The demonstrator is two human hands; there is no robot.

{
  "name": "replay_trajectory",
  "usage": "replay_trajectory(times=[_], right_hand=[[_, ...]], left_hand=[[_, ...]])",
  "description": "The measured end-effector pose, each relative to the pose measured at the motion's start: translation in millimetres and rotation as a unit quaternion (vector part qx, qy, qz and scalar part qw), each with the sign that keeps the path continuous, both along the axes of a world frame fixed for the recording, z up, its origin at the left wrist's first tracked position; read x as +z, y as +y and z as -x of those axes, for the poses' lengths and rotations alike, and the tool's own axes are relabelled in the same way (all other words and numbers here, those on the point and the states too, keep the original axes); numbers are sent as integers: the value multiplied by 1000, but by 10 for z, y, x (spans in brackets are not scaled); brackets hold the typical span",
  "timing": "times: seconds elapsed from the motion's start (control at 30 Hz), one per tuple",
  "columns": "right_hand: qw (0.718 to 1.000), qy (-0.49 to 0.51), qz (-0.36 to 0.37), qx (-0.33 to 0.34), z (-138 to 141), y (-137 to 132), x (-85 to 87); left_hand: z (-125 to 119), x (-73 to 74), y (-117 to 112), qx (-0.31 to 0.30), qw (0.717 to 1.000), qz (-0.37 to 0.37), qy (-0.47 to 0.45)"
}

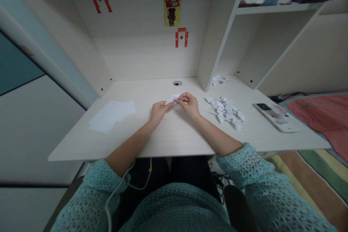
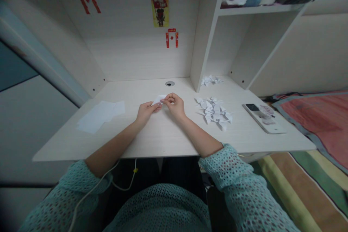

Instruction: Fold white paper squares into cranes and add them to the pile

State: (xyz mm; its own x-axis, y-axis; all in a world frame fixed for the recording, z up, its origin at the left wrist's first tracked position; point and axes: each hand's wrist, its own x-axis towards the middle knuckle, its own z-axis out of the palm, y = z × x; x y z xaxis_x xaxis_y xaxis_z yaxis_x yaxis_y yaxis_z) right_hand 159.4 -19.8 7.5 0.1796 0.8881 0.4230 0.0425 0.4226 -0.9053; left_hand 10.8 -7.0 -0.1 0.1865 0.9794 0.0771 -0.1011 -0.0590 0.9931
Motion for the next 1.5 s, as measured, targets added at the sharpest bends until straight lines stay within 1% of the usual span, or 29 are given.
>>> replay_trajectory(times=[0.13, 0.33, 0.5, 0.7, 0.77, 0.93, 1.03, 1.13, 1.3, 1.5], right_hand=[[1000, -1, 3, 2, 4, -3, 1], [999, 32, 11, 17, 21, 11, -23], [996, 77, 30, 12, 35, 43, -40], [995, 93, 33, -3, -13, 80, -31], [995, 95, 30, 9, -18, 87, -42], [988, 131, 27, 75, 38, 76, -80], [986, 154, 28, 55, 80, 65, -91], [987, 153, 38, 30, 80, 68, -99], [988, 141, 42, 40, 21, 89, -106], [990, 136, 22, 34, 13, 105, -113]], left_hand=[[-3, 6, -10, 1, 1000, 1, -12], [-17, 49, -50, 2, 999, 4, -46], [2, 72, -60, -31, 998, 35, -46], [11, 101, -65, -71, 996, 50, -26], [14, 95, -66, -68, 996, 48, -31], [8, 46, -63, -45, 996, 46, -65], [-10, 30, -73, -39, 995, 46, -75], [-18, 44, -90, -46, 996, 54, -62], [8, 69, -87, -63, 994, 68, -49], [29, 12, -39, -94, 992, 74, -48]])
